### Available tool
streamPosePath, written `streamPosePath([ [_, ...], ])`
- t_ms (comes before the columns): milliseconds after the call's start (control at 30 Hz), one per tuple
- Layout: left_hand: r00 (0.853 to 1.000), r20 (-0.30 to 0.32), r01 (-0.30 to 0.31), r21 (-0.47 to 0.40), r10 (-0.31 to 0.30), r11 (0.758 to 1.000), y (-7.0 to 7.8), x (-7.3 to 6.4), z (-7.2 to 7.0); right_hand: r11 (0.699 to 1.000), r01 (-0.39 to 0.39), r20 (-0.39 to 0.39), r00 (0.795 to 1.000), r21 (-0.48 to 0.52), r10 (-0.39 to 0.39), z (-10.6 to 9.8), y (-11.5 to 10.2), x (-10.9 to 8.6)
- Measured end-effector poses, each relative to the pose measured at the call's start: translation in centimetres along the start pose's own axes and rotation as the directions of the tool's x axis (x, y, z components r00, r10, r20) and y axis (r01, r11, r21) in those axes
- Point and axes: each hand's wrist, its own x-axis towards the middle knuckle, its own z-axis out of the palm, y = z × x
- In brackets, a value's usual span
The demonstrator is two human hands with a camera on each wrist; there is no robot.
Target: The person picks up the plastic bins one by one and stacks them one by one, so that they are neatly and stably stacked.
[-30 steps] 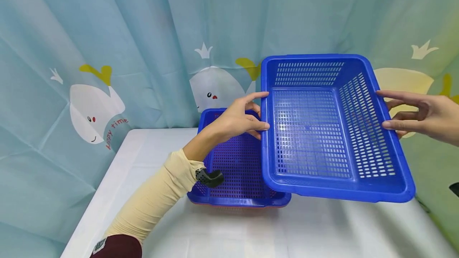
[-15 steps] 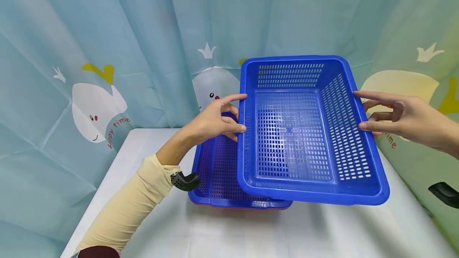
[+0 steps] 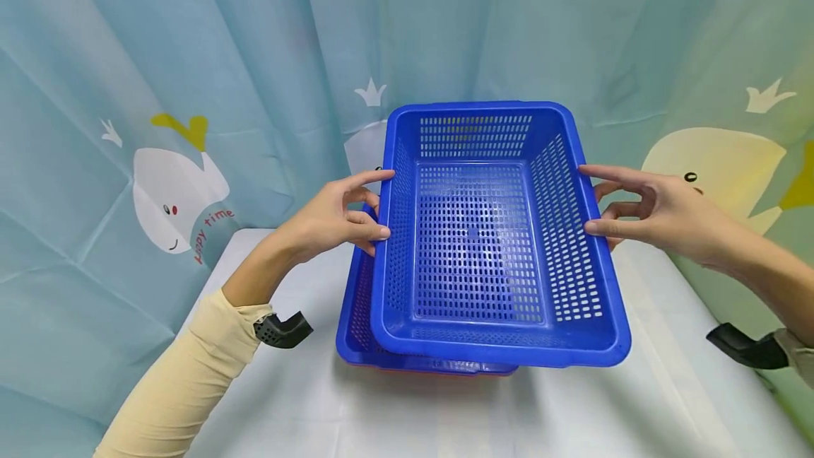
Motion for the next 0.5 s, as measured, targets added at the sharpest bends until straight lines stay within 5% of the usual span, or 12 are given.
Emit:
streamPosePath([
  [500,0.999,0.032,0.0,0.002,0.0,1.0,-0.38,-0.16,-0.48,0.998,-0.016,0.008,1.0,0.068,0.015,0.1,-0.95,-0.43],
])
